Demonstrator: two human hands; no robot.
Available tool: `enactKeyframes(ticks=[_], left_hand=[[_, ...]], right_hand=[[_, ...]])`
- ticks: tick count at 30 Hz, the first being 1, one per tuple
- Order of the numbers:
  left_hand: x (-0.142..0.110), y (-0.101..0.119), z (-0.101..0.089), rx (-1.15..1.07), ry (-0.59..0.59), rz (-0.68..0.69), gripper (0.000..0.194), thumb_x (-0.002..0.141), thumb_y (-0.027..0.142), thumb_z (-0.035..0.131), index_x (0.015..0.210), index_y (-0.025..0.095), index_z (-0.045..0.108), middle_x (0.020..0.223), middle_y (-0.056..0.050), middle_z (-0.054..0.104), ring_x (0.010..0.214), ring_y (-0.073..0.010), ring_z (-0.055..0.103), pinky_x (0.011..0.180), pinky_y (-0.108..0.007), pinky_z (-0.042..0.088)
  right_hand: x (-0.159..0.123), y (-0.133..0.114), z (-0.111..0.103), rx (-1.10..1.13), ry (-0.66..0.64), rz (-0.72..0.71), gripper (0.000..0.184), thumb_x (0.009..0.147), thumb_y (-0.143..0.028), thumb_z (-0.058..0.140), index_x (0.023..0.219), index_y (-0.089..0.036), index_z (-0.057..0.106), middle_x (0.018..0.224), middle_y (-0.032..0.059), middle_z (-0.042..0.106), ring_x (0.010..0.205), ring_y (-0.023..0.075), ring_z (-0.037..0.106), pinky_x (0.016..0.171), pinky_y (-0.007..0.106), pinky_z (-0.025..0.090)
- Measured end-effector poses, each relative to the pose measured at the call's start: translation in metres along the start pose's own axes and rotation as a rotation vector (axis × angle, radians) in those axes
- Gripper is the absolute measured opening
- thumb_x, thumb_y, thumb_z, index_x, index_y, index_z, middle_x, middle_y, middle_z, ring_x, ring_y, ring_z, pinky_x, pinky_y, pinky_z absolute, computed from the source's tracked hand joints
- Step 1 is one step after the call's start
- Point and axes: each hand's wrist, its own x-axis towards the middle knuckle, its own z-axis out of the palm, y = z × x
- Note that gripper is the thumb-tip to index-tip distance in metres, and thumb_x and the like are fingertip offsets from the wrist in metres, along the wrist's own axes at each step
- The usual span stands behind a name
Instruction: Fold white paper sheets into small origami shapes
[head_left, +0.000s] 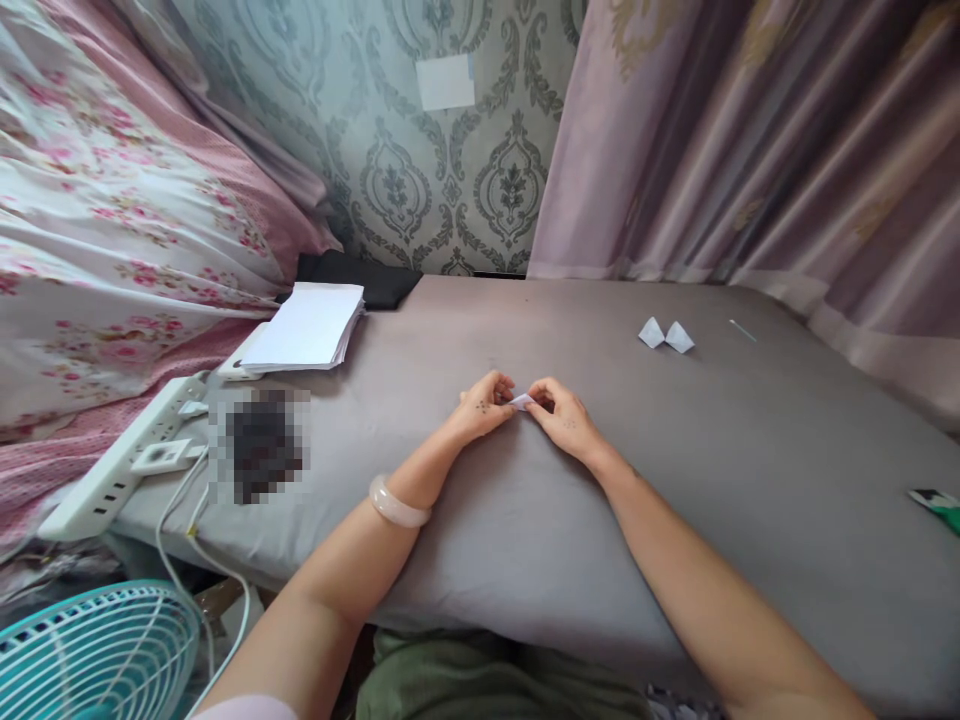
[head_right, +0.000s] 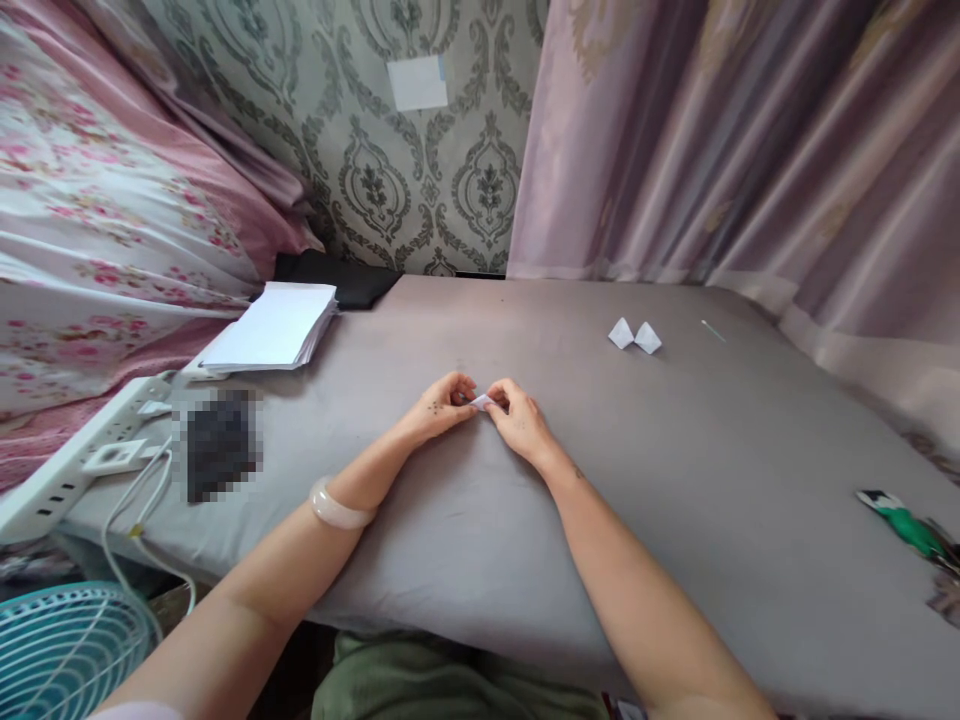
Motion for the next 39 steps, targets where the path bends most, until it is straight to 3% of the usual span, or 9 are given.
enactKeyframes(ticks=[3, 6, 11, 16, 22, 28, 33, 39], left_hand=[[-0.002, 0.002, 0.0, -0.088, -0.04, 0.122, 0.032, 0.077, 0.039, 0.063, 0.101, 0.017, 0.067, 0.089, -0.004, 0.069, 0.074, -0.014, 0.056, 0.071, -0.026, 0.043], [-0.002, 0.005, 0.0, -0.161, -0.033, 0.149, 0.03, 0.079, 0.043, 0.062, 0.088, 0.016, 0.072, 0.08, -0.004, 0.069, 0.071, -0.0144, 0.056, 0.067, -0.026, 0.042], [0.0, 0.008, 0.002, -0.585, 0.09, -0.075, 0.03, 0.068, 0.042, 0.072, 0.08, 0.014, 0.071, 0.074, -0.004, 0.067, 0.066, -0.0128, 0.055, 0.065, -0.025, 0.041], [0.004, 0.006, 0.007, -0.796, 0.162, -0.198, 0.031, 0.061, 0.04, 0.077, 0.079, 0.016, 0.071, 0.079, -0.005, 0.068, 0.071, -0.013, 0.058, 0.068, -0.027, 0.043], [-0.003, 0.019, 0.01, -0.885, 0.065, -0.248, 0.024, 0.058, 0.031, 0.08, 0.072, 0.014, 0.069, 0.07, -0.002, 0.064, 0.065, -0.0096, 0.054, 0.064, -0.024, 0.04], [-0.009, 0.03, 0.006, -0.911, -0.064, -0.335, 0.029, 0.053, 0.028, 0.084, 0.074, 0.013, 0.069, 0.066, 0.0, 0.06, 0.059, -0.0066, 0.05, 0.06, -0.022, 0.038], [-0.006, 0.021, 0.009, -0.843, -0.005, -0.269, 0.029, 0.053, 0.034, 0.084, 0.067, 0.012, 0.071, 0.062, -0.002, 0.062, 0.057, -0.0077, 0.048, 0.06, -0.024, 0.037], [0.0, 0.015, 0.01, -1.001, 0.092, -0.306, 0.029, 0.05, 0.03, 0.085, 0.066, 0.011, 0.07, 0.06, -0.002, 0.061, 0.057, -0.0086, 0.049, 0.062, -0.025, 0.038]], right_hand=[[-0.002, -0.003, -0.001, 0.025, 0.016, -0.032, 0.012, 0.081, -0.03, 0.056, 0.089, -0.021, 0.057, 0.088, 0.0023, 0.069, 0.084, 0.0155, 0.064, 0.078, 0.032, 0.046], [-0.002, -0.005, -0.003, 0.038, 0.043, -0.065, 0.012, 0.081, -0.032, 0.058, 0.086, -0.021, 0.058, 0.084, 0.0016, 0.069, 0.08, 0.0149, 0.064, 0.079, 0.032, 0.047], [0.002, -0.008, -0.008, 0.368, 0.176, 0.036, 0.034, 0.069, -0.039, 0.071, 0.094, -0.018, 0.061, 0.088, 0.0049, 0.07, 0.082, 0.0158, 0.065, 0.081, 0.032, 0.049], [0.002, -0.018, -0.009, 0.625, 0.14, 0.226, 0.038, 0.067, -0.045, 0.07, 0.093, -0.018, 0.067, 0.092, 0.007, 0.072, 0.087, 0.0174, 0.065, 0.083, 0.033, 0.047], [0.003, -0.017, -0.011, 0.595, 0.232, 0.204, 0.031, 0.067, -0.048, 0.069, 0.07, -0.017, 0.067, 0.064, 0.0005, 0.064, 0.065, 0.0132, 0.056, 0.071, 0.029, 0.043], [0.005, -0.009, -0.018, 0.473, 0.159, 0.189, 0.034, 0.067, -0.051, 0.066, 0.063, -0.018, 0.06, 0.057, -0.0021, 0.056, 0.057, 0.0114, 0.047, 0.057, 0.026, 0.036], [0.002, -0.013, -0.016, 0.465, 0.103, 0.188, 0.036, 0.07, -0.053, 0.065, 0.072, -0.017, 0.064, 0.065, 0.0001, 0.062, 0.062, 0.0124, 0.051, 0.062, 0.027, 0.039], [-0.001, -0.016, -0.007, 0.555, 0.059, 0.256, 0.037, 0.065, -0.051, 0.07, 0.08, -0.017, 0.068, 0.074, 0.0017, 0.066, 0.065, 0.012, 0.054, 0.065, 0.027, 0.042]])
